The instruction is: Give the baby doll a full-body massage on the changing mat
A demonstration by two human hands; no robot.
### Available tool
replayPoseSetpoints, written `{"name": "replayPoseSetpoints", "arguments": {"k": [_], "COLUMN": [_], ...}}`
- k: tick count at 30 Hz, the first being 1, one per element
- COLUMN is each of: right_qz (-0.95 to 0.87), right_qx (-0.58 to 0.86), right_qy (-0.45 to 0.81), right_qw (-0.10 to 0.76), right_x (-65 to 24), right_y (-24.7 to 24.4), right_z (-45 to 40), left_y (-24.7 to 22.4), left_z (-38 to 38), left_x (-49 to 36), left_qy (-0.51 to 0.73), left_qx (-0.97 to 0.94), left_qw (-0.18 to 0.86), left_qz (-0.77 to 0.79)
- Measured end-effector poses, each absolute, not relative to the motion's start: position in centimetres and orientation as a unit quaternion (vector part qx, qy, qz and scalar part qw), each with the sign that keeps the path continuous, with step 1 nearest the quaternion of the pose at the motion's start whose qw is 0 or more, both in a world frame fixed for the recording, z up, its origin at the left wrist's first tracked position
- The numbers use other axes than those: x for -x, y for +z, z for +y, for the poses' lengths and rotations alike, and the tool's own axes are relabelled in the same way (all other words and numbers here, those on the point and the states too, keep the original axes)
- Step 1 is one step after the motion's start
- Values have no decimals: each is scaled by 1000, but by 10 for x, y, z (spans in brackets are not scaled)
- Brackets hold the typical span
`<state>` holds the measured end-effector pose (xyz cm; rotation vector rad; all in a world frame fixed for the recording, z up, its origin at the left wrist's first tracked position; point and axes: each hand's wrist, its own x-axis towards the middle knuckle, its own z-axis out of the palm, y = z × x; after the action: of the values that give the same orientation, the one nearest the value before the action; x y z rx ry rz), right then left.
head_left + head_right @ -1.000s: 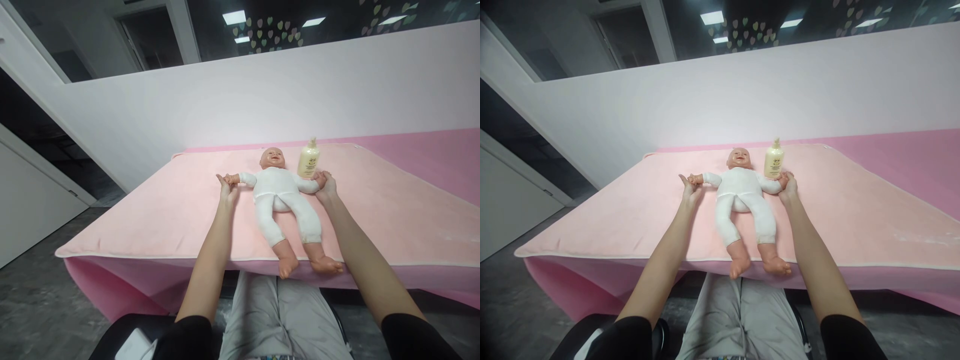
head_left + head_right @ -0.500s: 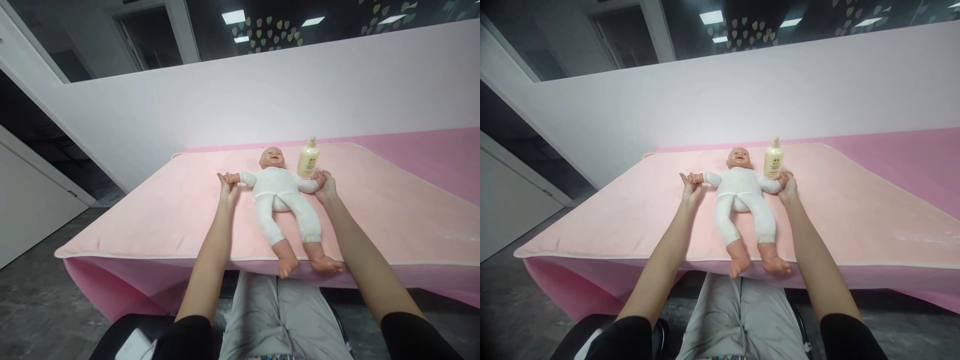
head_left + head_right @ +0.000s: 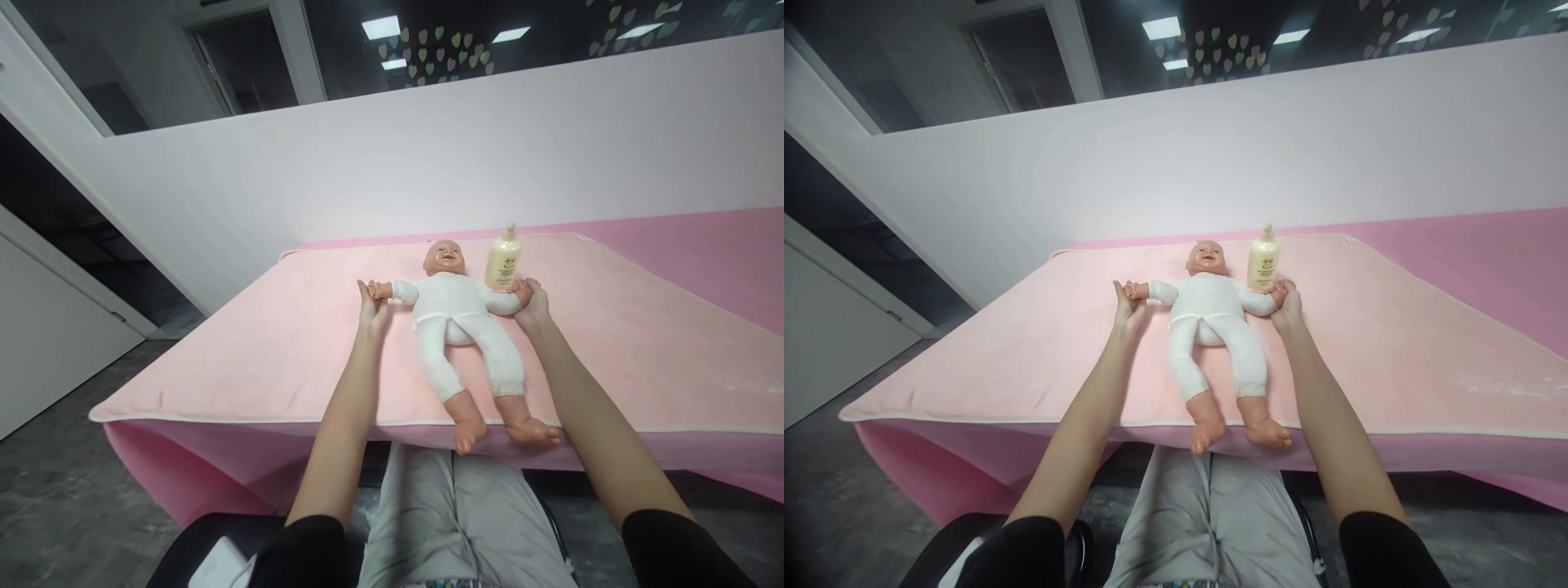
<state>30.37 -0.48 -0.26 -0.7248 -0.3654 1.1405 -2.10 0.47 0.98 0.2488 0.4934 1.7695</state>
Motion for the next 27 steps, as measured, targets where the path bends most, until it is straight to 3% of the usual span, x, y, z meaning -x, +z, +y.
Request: {"name": "replayPoseSetpoints", "arguments": {"k": [27], "right_qz": [-178], "right_qx": [342], "right_qy": [519], "right_qw": [763], "right_x": [-304], "right_y": [-3], "right_z": [-5], "left_y": [8], "left_z": [6], "left_x": [22], "left_qy": [762], "left_qx": [-110], "left_qw": [611], "left_qz": [183]}}
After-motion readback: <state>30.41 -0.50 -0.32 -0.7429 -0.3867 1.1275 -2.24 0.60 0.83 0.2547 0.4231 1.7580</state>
